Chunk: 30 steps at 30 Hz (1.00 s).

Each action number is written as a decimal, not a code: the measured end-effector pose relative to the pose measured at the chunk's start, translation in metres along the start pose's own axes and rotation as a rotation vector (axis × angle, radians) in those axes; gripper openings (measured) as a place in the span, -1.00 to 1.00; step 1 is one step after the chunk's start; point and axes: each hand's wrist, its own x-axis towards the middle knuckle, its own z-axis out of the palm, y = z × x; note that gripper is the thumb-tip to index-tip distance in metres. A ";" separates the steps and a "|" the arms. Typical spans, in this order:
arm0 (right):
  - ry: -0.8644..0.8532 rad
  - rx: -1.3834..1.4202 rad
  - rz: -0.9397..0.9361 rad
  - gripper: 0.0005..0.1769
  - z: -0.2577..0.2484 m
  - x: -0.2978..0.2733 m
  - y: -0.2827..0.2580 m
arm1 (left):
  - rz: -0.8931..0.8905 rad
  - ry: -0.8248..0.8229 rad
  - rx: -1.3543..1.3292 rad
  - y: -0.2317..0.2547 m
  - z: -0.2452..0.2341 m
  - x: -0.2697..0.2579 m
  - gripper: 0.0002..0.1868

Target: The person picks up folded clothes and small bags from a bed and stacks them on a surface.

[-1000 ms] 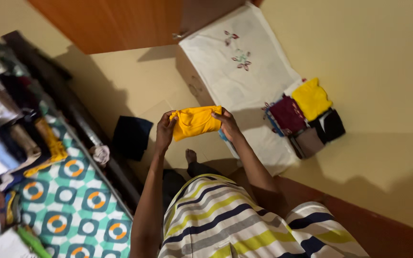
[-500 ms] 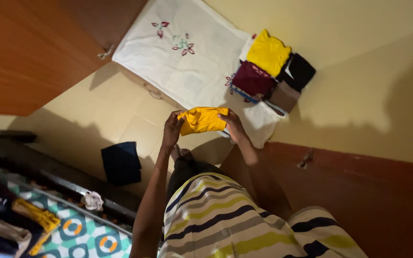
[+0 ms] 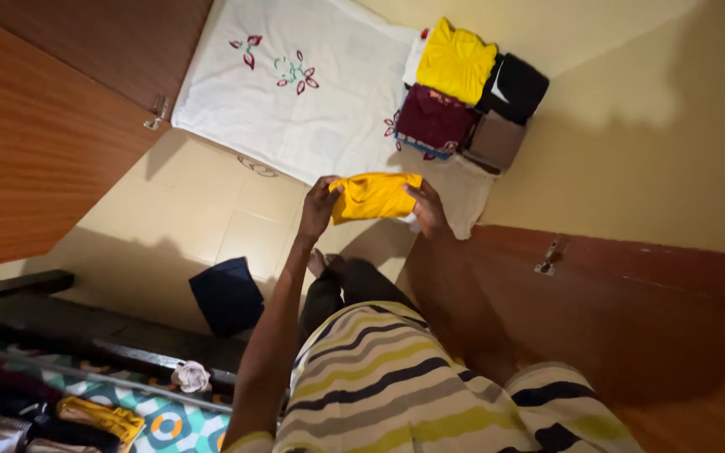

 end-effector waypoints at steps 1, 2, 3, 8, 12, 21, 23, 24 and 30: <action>0.019 -0.001 -0.015 -0.54 -0.005 0.007 0.002 | 0.012 -0.016 0.017 0.000 -0.001 0.007 -0.81; 0.037 -0.001 -0.030 -0.56 -0.011 0.011 0.005 | 0.005 -0.018 0.020 -0.002 0.001 0.011 -0.81; 0.039 0.005 -0.033 -0.56 -0.018 0.014 0.006 | 0.014 -0.024 0.032 -0.002 0.003 0.019 -0.81; 0.154 -0.013 -0.031 -0.45 -0.028 0.022 -0.006 | -0.024 -0.048 0.093 -0.006 0.017 0.052 -0.80; 0.190 -0.004 -0.069 -0.43 -0.031 0.021 -0.032 | -0.075 -0.024 0.146 -0.019 0.037 0.083 -0.80; 0.340 -0.051 0.009 -0.44 -0.113 0.065 -0.060 | -0.018 -0.035 0.392 -0.075 0.096 0.171 -0.78; 0.332 0.013 0.030 -0.46 -0.140 0.085 -0.060 | -0.097 -0.038 0.408 -0.089 0.110 0.190 -0.76; 0.339 0.020 0.027 -0.46 -0.154 0.097 -0.063 | -0.149 -0.038 0.374 -0.096 0.118 0.202 -0.75; 0.418 -0.044 0.143 -0.44 -0.206 0.144 -0.080 | -0.226 -0.046 0.499 -0.138 0.149 0.273 -0.69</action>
